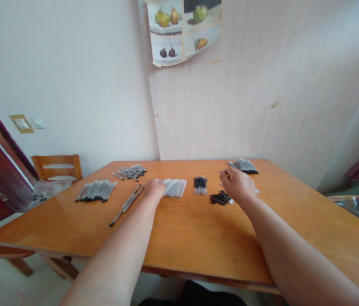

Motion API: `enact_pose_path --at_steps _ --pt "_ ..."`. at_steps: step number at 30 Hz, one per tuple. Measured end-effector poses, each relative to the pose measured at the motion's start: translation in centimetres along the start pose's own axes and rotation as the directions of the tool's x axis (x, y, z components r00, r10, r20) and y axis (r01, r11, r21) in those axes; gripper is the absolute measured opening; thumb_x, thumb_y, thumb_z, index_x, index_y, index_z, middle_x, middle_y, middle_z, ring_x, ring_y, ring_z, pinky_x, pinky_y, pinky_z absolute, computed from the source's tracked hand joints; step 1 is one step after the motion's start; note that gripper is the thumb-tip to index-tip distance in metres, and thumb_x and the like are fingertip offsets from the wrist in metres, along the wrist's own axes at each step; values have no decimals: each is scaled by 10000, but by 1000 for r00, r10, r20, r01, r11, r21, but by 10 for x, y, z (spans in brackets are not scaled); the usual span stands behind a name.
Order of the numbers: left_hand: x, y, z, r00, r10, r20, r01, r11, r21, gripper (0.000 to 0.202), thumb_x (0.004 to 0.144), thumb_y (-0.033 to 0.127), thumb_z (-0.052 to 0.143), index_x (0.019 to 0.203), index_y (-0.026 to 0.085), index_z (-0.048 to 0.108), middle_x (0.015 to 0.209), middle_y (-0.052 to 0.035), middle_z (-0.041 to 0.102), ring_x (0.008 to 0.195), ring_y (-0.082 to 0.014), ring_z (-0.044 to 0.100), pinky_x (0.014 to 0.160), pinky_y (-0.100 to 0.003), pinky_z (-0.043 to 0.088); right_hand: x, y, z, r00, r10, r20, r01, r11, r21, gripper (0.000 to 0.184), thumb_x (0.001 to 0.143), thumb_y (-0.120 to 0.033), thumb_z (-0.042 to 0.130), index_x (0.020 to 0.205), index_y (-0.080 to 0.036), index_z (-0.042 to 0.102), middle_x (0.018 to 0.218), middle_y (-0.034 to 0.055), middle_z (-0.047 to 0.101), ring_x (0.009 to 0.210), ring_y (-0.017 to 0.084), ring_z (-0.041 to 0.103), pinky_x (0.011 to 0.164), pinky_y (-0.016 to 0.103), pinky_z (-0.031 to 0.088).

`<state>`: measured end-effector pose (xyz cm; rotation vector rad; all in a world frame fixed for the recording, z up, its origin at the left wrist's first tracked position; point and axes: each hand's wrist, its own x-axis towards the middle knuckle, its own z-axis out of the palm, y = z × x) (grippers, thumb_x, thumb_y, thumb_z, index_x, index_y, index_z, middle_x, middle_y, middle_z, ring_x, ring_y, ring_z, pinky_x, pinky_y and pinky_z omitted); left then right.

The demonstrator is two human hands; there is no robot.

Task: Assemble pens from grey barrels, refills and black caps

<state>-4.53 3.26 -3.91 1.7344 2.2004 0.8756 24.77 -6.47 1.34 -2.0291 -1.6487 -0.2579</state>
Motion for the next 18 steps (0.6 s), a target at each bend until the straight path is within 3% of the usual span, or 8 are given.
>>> enact_pose_path --at_steps 11,18 --pt "-15 8 -4 997 57 44 -54 996 -70 289 816 340 536 934 155 723 963 -157 709 971 -263 633 754 -291 436 1 0 1 1000 14 25 -14 1000 -15 459 918 -490 293 913 -221 666 885 89 686 795 199 604 600 266 315" --pt "-16 -3 2 987 155 30 -156 987 29 432 791 428 556 1146 198 643 1173 -128 648 1080 -242 593 850 -282 411 1 1 4 1000 6 17 -5 1000 -8 456 917 -498 295 894 -227 661 861 80 687 787 198 611 581 265 299"
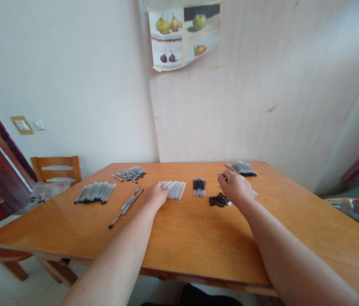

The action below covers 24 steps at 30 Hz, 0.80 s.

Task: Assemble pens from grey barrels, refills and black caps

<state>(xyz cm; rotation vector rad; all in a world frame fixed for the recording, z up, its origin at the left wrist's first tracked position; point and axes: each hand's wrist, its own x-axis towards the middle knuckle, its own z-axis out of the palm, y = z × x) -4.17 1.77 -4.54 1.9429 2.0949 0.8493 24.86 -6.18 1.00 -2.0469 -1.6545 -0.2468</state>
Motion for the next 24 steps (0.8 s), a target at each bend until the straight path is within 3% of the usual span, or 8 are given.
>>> enact_pose_path --at_steps 11,20,24 --pt "-1 5 -3 1000 12 1 -12 981 192 383 896 315 360 1128 205 643 1156 -131 651 1111 -237 572 891 -308 388 1 1 1 1000 -19 -20 19 1000 12 455 912 -501 293 873 -228 654 848 74 684 755 192 601 558 267 271" --pt "2 -4 -8 998 -26 -64 33 994 106 461 922 373 272 981 162 678 1030 -164 683 971 -265 623 773 -314 420 0 1 1 999 -28 -31 29 999 18 440 912 -494 308 864 -219 647 825 77 681 738 186 592 555 265 257" --pt "4 -14 -14 994 -40 -101 45 998 44 396 904 356 328 957 167 672 1018 -153 685 948 -255 622 753 -310 417 0 2 2 999 -37 -30 37 999 16 443 910 -498 305 853 -221 647 814 82 676 724 187 583 550 268 250"
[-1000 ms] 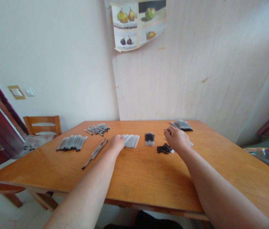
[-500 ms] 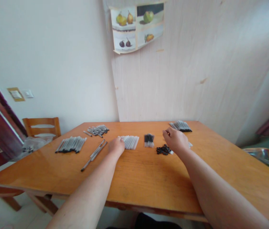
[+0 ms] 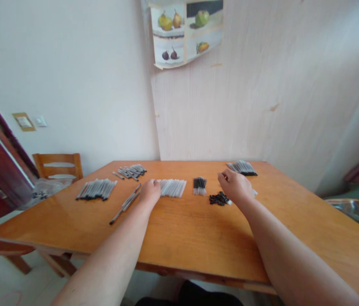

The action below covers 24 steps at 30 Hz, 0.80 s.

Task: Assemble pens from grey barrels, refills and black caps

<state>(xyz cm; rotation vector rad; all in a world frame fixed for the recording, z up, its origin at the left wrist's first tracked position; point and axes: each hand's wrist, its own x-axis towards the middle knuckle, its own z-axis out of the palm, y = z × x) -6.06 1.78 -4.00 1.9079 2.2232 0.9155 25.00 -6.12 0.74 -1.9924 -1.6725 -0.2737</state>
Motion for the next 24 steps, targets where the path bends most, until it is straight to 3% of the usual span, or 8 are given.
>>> enact_pose_path --at_steps 5,9,12,20,24 --pt "-4 -20 -16 998 -31 -50 30 1000 -6 285 834 337 475 1003 202 662 1085 -125 669 998 -252 598 783 -316 413 0 1 1 1000 7 24 -7 1000 1 451 906 -506 308 863 -222 656 822 90 677 734 195 584 560 264 268" --pt "-14 -35 -37 992 -91 -91 104 984 144 296 804 372 499 1013 251 671 1111 -130 641 1046 -328 547 804 -412 411 1 1 1 999 17 46 -18 1000 6 462 900 -518 312 869 -219 663 828 92 678 753 203 592 567 260 285" --pt "-22 -43 -48 991 -66 -119 96 959 268 303 794 381 498 997 248 678 1160 -144 598 1125 -364 472 857 -467 380 0 0 0 999 16 52 -16 1000 3 463 896 -522 318 868 -217 665 842 96 683 763 208 598 562 260 284" --pt "-30 -53 -46 993 -12 -116 54 930 365 264 770 337 531 967 254 684 1226 -141 540 1255 -356 322 966 -510 259 -1 0 1 998 5 65 -6 1000 14 416 881 -497 354 868 -220 664 837 88 688 757 204 601 543 262 270" --pt "-29 -50 -46 995 6 -103 31 934 356 265 785 326 510 968 253 688 1216 -136 548 1245 -350 330 970 -503 247 0 0 1 998 6 66 -6 1000 7 429 884 -500 350 862 -216 671 828 90 685 763 205 605 546 261 274"
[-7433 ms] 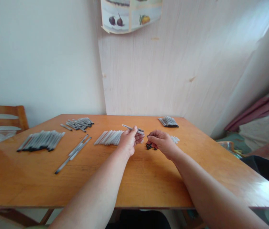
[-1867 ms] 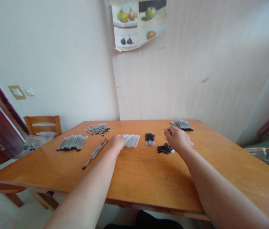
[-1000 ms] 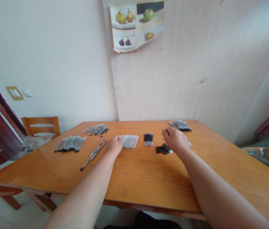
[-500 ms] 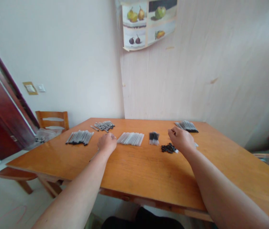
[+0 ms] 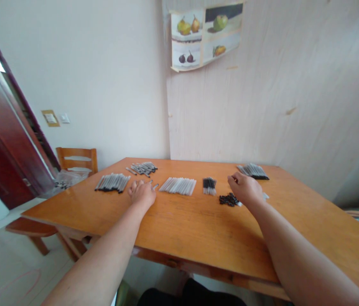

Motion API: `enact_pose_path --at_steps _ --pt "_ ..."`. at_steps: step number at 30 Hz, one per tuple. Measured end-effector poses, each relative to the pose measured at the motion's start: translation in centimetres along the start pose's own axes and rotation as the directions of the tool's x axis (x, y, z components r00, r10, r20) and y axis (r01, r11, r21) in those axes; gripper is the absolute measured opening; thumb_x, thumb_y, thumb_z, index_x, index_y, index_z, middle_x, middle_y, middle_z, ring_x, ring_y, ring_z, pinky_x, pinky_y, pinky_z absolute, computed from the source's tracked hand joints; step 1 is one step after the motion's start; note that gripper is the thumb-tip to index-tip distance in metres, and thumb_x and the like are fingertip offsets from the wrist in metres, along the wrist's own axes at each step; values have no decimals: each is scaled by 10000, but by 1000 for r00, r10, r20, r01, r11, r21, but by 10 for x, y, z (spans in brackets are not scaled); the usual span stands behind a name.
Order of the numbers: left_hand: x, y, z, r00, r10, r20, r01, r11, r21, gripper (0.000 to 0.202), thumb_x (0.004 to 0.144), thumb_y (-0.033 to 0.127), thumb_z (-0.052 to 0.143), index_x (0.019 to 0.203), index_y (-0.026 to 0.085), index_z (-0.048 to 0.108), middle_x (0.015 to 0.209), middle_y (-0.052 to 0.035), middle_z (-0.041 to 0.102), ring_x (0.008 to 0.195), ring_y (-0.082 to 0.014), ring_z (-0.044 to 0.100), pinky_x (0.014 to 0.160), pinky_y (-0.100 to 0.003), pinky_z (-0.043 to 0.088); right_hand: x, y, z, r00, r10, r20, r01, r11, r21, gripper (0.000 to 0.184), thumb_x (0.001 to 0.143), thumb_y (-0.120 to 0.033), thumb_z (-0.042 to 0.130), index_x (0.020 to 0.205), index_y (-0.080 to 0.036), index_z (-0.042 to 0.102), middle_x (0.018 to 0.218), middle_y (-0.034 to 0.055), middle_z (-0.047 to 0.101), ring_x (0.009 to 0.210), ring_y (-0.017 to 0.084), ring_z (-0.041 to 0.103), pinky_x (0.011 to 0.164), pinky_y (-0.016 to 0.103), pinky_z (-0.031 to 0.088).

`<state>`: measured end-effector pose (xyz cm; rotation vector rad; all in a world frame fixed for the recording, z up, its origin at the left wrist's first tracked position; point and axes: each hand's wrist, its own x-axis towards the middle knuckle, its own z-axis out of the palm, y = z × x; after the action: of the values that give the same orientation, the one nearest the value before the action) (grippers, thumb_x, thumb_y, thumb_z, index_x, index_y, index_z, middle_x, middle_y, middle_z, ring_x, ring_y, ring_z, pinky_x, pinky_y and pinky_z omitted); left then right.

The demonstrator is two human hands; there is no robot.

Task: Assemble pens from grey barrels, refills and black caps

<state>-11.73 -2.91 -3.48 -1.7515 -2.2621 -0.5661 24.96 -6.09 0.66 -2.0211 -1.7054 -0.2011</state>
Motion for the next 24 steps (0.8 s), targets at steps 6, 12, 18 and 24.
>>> enact_pose_path --at_steps 6,12,18,24 --pt "2 6 -3 997 -55 57 53 998 36 327 788 365 504 1014 213 685 1204 -167 561 1208 -352 368 930 -487 286 0 0 1 1000 -6 -9 6 1000 -8 439 891 -500 332 879 -226 674 836 89 682 756 200 597 555 257 280" --pt "4 12 -3 990 -114 78 110 993 43 329 774 334 521 1025 194 682 1235 -175 552 1205 -347 377 914 -470 310 0 1 2 1000 -13 -23 13 1000 -20 455 894 -512 310 839 -223 658 807 86 674 732 194 586 539 263 251" --pt "8 26 -17 990 -108 -88 91 979 -182 263 822 309 478 954 167 655 1142 -193 595 1169 -360 444 902 -497 336 -1 -2 0 999 -7 -46 9 999 45 428 886 -502 337 809 -217 647 821 86 675 739 193 581 540 264 247" --pt "13 84 -17 959 -114 260 282 274 -919 155 869 278 480 953 172 556 806 -76 660 746 -166 632 641 -264 446 -9 -17 7 993 -112 -31 116 962 248 349 869 -443 395 734 -204 610 698 44 634 682 159 559 544 246 274"
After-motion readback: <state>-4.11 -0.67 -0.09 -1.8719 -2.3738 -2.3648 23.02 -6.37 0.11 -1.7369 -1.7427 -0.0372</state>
